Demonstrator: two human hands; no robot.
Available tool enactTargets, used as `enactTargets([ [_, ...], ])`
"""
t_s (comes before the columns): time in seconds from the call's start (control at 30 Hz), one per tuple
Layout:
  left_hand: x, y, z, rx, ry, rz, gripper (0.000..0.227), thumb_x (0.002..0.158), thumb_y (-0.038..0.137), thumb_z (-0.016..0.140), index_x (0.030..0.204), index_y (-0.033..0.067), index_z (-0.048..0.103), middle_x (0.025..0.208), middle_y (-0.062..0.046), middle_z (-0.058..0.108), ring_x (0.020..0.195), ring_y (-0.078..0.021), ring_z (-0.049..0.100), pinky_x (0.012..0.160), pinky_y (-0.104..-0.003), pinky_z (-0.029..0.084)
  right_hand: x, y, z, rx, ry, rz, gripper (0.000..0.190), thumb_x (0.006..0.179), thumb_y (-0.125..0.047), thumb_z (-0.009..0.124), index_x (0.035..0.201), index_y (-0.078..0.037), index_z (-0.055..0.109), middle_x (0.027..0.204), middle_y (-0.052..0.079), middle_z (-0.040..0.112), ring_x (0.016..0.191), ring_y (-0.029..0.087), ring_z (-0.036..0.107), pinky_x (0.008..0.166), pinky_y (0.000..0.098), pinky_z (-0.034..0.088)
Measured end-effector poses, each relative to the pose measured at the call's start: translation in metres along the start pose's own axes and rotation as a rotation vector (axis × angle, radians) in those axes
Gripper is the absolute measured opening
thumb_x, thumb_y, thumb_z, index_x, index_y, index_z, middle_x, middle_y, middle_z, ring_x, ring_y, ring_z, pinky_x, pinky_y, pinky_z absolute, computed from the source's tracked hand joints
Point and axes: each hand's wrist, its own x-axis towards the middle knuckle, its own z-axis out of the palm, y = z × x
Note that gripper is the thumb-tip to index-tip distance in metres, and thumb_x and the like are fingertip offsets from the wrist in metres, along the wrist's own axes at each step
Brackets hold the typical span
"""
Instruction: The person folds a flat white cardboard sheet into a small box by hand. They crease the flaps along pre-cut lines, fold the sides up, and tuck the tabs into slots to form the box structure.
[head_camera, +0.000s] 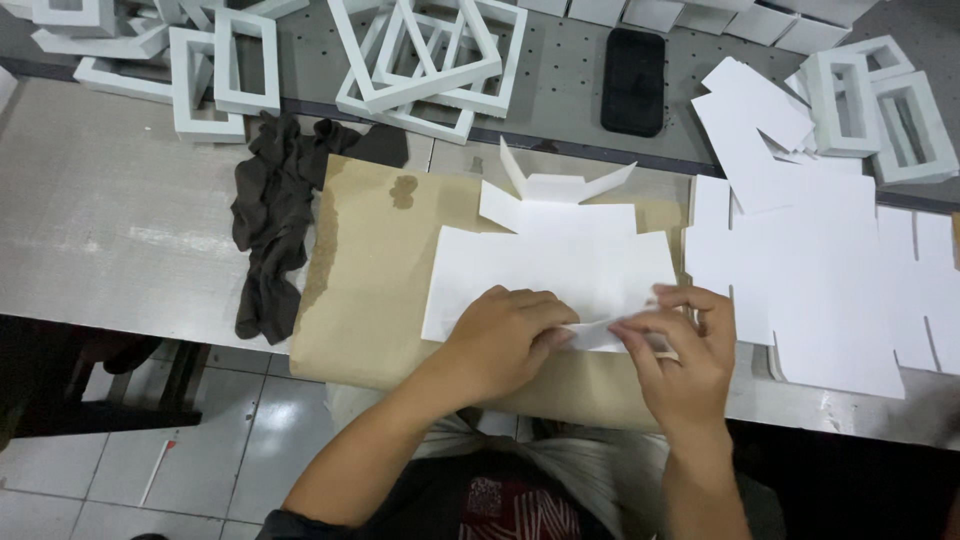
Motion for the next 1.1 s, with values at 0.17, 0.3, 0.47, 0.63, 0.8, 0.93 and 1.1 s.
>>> enactTargets([
  [0.17,-0.004,0.007,-0.007,-0.004,0.026,-0.028,0.024,0.097,0.018,0.057,0.11,0.0053,0.073,0.092,-0.013,0.076,0.088,-0.0304,0.072,0.084,-0.042,0.048,-0.006,-0.008,0.014,-0.048,0.097,-0.074,0.007,0.087,-0.007,0.086,0.088,-0.007,0.079,0.097,0.008,0.058,0.104,0.032,0.067,0.093,0.0414,0.058],
  [0.3,-0.006,0.014,-0.015,-0.028,0.066,0.013,0.02,0.097,0.015,0.058,0.103,0.0046,0.074,0.09,-0.013,0.074,0.086,-0.0304,0.07,0.079,-0.04,0.048,-0.006,-0.015,0.021,-0.043,0.014,-0.107,0.023,0.081,-0.021,0.089,0.095,-0.004,0.08,0.089,0.008,0.07,0.091,0.028,0.071,0.083,0.0409,0.059],
  [0.47,-0.009,0.009,-0.007,-0.022,0.09,0.054,0.016,0.095,0.013,0.062,0.099,0.0039,0.075,0.091,-0.013,0.074,0.087,-0.031,0.069,0.079,-0.041,0.048,-0.012,-0.02,0.023,-0.123,-0.088,-0.084,0.029,0.077,-0.02,0.091,0.1,-0.005,0.081,0.087,0.008,0.075,0.081,0.025,0.071,0.071,0.0366,0.056],
  [0.63,-0.011,0.0,0.008,-0.029,0.114,0.098,0.013,0.094,0.009,0.064,0.095,0.003,0.076,0.09,-0.013,0.074,0.087,-0.0315,0.069,0.079,-0.04,0.049,-0.016,-0.021,0.023,-0.073,-0.125,-0.094,0.027,0.078,-0.012,0.088,0.104,-0.008,0.081,0.09,0.007,0.077,0.08,0.024,0.074,0.068,0.0361,0.055],
  [0.8,-0.01,-0.025,0.047,0.376,0.312,0.318,0.005,0.089,0.007,0.072,0.091,0.0089,0.076,0.087,-0.008,0.071,0.083,-0.0257,0.066,0.071,-0.037,0.051,-0.009,-0.037,0.016,0.067,-0.234,0.137,0.034,0.08,0.013,0.074,0.111,0.001,0.076,0.102,0.02,0.078,0.087,0.034,0.076,0.066,0.0399,0.061],
  [0.93,-0.019,-0.042,0.085,0.501,0.378,0.326,0.003,0.088,0.004,0.072,0.087,0.0069,0.074,0.086,-0.008,0.067,0.081,-0.0263,0.063,0.07,-0.037,0.051,-0.032,-0.012,0.019,0.176,-0.38,0.393,0.038,0.086,-0.005,0.075,0.123,0.0,0.072,0.115,0.021,0.077,0.102,0.038,0.075,0.075,0.0452,0.065],
  [1.1,-0.024,-0.036,0.097,0.373,0.353,0.209,0.01,0.094,0.009,0.068,0.091,0.0019,0.074,0.091,-0.014,0.07,0.09,-0.0294,0.068,0.072,-0.039,0.055,-0.056,-0.001,0.028,0.02,-0.319,0.594,0.021,0.092,-0.013,0.078,0.111,-0.005,0.079,0.098,0.016,0.08,0.085,0.032,0.077,0.061,0.0388,0.06],
])
